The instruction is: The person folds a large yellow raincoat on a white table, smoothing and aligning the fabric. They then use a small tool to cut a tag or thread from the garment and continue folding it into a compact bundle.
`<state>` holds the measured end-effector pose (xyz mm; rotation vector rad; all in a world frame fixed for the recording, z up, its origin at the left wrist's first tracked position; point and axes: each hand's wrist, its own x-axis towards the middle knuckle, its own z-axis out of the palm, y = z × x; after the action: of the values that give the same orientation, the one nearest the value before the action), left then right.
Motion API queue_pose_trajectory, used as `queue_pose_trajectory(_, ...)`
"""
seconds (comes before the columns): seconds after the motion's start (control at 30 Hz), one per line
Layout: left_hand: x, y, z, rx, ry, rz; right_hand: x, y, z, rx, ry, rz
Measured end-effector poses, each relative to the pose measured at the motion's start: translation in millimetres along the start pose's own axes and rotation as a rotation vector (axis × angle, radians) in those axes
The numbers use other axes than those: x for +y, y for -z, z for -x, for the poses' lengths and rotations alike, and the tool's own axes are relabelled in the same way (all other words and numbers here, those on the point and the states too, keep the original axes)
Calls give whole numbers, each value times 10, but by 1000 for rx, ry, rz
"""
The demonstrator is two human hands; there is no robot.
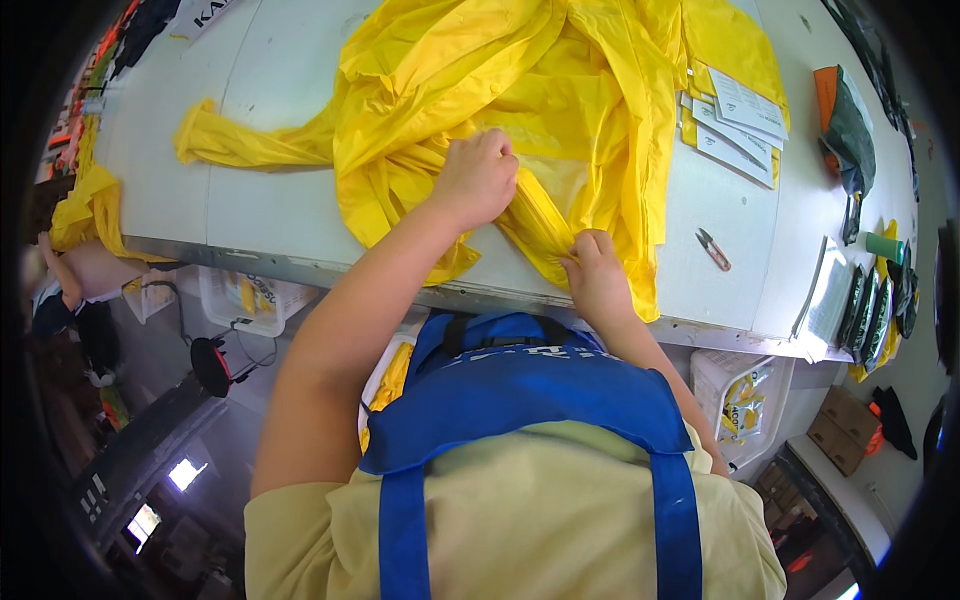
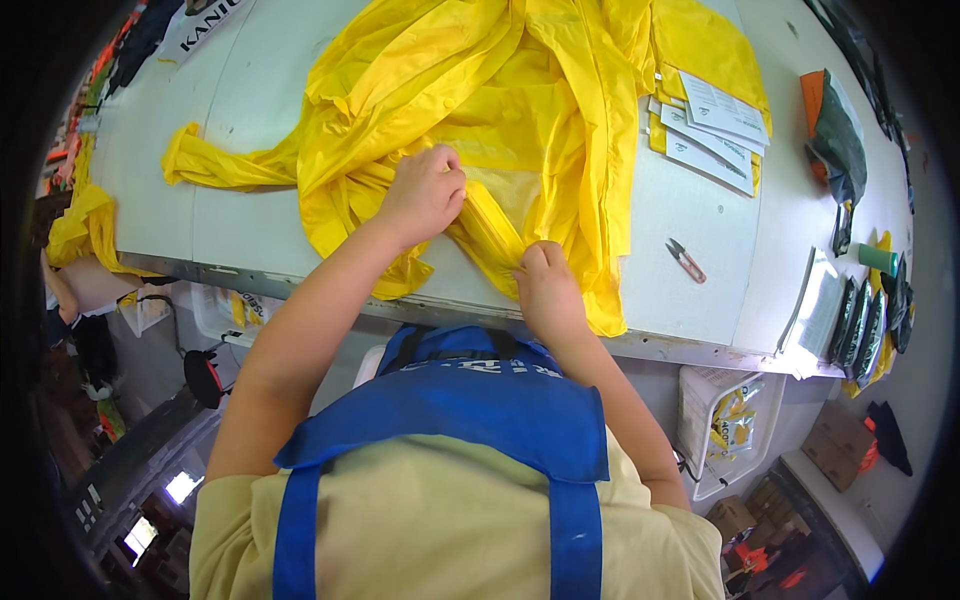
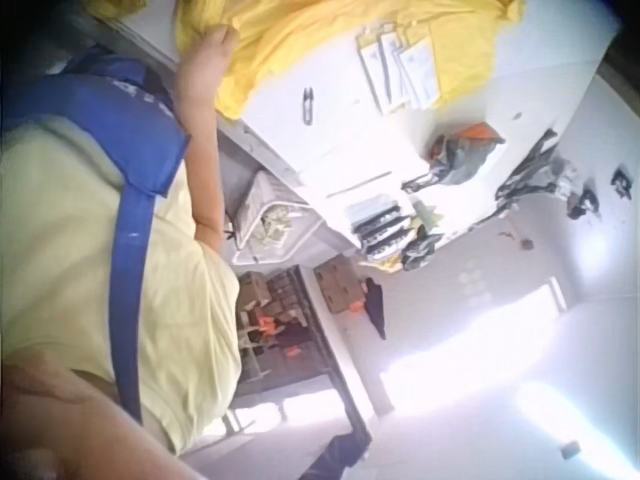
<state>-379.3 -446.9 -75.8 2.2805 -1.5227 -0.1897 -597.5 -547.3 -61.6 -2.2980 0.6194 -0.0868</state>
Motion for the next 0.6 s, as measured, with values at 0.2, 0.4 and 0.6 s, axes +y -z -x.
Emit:
queue_pose_trajectory(0.2, -60, 189, 80, 137, 183, 96, 126, 150, -90, 58, 59, -103)
queue_pose_trajectory(0.4, 175, 355, 1063, 415, 437, 356, 523, 259, -219, 46, -157, -305)
queue_pose_trajectory(0.6, 489, -26, 1723, 142, 1380, 1732, 619, 253, -156, -39, -338, -667)
